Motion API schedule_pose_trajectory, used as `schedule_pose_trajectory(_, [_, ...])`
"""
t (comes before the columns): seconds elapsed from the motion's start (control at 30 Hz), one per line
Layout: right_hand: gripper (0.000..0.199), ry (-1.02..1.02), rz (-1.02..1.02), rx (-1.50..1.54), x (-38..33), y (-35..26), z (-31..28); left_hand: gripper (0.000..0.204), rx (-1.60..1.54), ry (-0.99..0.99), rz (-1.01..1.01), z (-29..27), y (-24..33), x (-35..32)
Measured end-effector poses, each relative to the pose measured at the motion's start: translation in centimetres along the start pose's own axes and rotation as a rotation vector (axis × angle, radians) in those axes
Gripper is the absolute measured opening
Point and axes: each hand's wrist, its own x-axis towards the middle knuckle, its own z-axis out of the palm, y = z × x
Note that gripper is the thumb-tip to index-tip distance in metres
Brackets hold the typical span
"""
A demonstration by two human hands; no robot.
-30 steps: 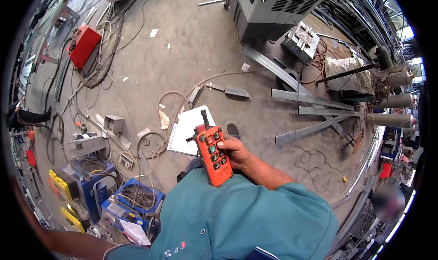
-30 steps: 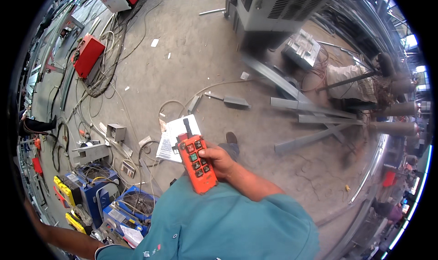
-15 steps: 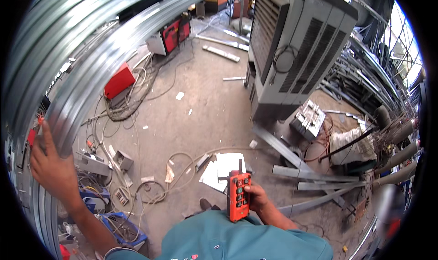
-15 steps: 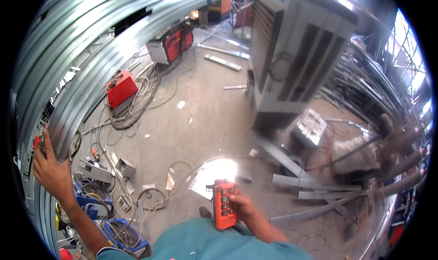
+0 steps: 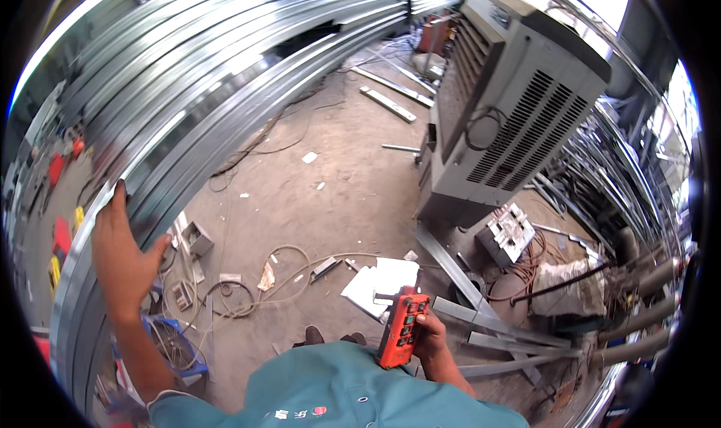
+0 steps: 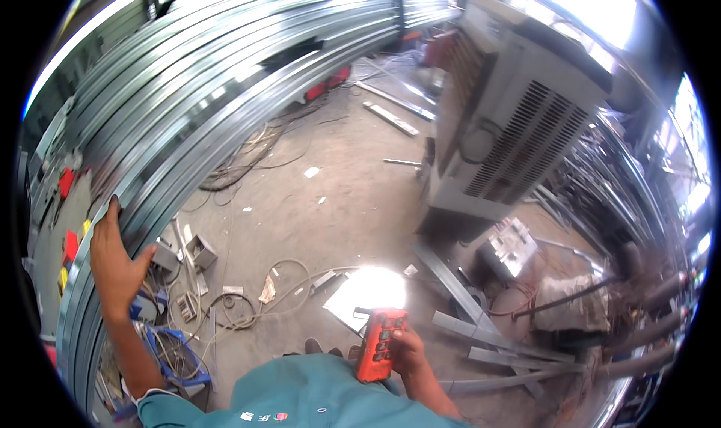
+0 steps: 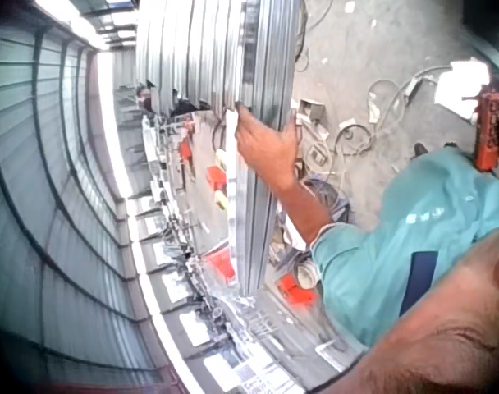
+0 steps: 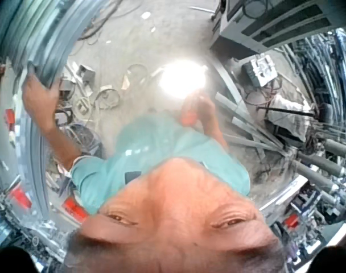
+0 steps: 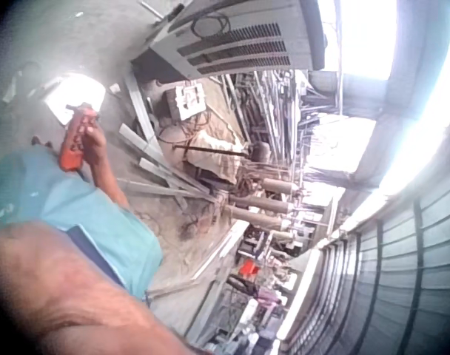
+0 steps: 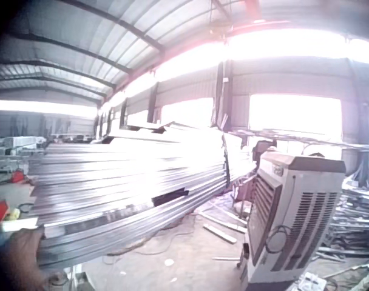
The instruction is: The person picks up and stacks long metal profiles in a workshop, using a handheld red remote control while moving between piles. The person lifts, aligns, and places the profiles into a growing stack on the floor.
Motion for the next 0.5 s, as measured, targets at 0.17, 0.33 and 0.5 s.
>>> schedule_pose_trajectory(0.17, [0.057,0.121,-0.067,-0.064,0.0,2.6,-1.2,0.054,0.075,-0.264,-0.35,-1.9,-8.0,-2.3])
schedule_pose_trajectory(0.33, [0.056,0.1,-0.117,-0.087,1.0,3.9,-2.4,0.059,0.244,-0.67,-0.454,1.6,-15.1,-3.4])
schedule_pose_trajectory(0.5, [0.055,0.022,0.0,-0.084,2.5,4.0,-7.3,0.083,0.026,-0.619,-0.405,8.2,-23.3,-7.2])
